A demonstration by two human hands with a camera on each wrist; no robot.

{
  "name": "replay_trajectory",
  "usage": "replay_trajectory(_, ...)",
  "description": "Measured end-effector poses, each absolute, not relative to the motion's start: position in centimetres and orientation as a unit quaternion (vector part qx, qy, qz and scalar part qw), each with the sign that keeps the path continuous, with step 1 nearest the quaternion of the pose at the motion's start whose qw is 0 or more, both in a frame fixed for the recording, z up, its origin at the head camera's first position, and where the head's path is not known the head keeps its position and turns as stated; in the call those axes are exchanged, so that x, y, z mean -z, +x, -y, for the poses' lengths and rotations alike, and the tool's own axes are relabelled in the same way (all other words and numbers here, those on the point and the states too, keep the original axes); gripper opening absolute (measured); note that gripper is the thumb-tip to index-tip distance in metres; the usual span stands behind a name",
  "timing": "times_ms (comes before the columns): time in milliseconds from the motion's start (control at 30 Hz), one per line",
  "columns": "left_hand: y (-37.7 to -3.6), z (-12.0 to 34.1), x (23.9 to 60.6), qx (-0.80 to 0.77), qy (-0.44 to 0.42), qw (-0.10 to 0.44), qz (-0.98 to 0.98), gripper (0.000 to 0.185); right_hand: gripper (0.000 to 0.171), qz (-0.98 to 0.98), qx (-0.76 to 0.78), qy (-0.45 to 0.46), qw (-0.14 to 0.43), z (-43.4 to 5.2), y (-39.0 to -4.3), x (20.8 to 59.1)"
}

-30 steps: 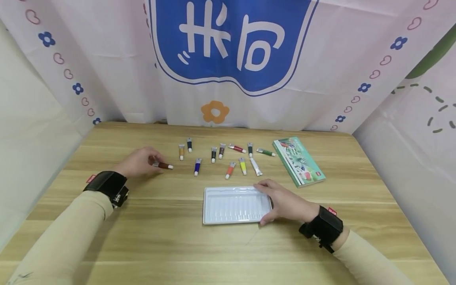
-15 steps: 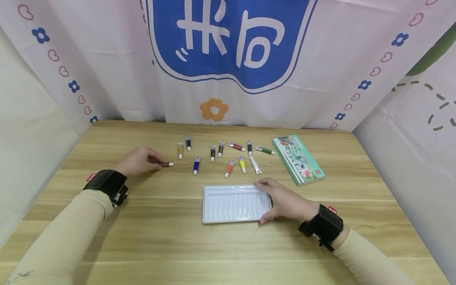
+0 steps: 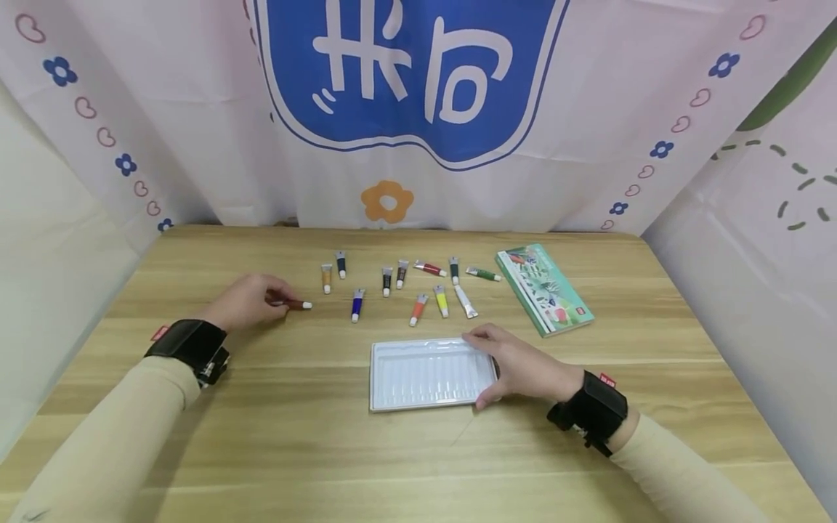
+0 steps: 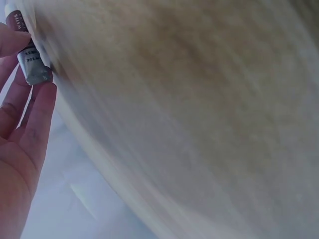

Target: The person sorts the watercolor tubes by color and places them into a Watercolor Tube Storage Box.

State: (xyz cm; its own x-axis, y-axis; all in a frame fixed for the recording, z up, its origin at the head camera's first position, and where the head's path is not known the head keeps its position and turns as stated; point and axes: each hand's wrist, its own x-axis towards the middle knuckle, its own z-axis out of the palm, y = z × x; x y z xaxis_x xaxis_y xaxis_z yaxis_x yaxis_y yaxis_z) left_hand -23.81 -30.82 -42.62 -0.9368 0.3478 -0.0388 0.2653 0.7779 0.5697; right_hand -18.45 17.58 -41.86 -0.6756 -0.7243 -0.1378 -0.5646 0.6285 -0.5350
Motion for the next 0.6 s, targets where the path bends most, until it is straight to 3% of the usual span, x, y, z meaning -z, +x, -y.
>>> replay_trajectory(300, -21.8, 29.8, 41.7, -0.297, 0.148, 0.071, -0.941, 0.021, 0.107, -0.888, 0.237, -0.350, 0.183, -17.3, -18.1, 42.1)
replay_trajectory(600, -20.2, 26.0, 39.6, -0.298, 0.183, 0.084, -0.933, 0.024, 0.109, -0.892, 0.234, -0.348, 0.171, -17.3, -18.4, 41.9)
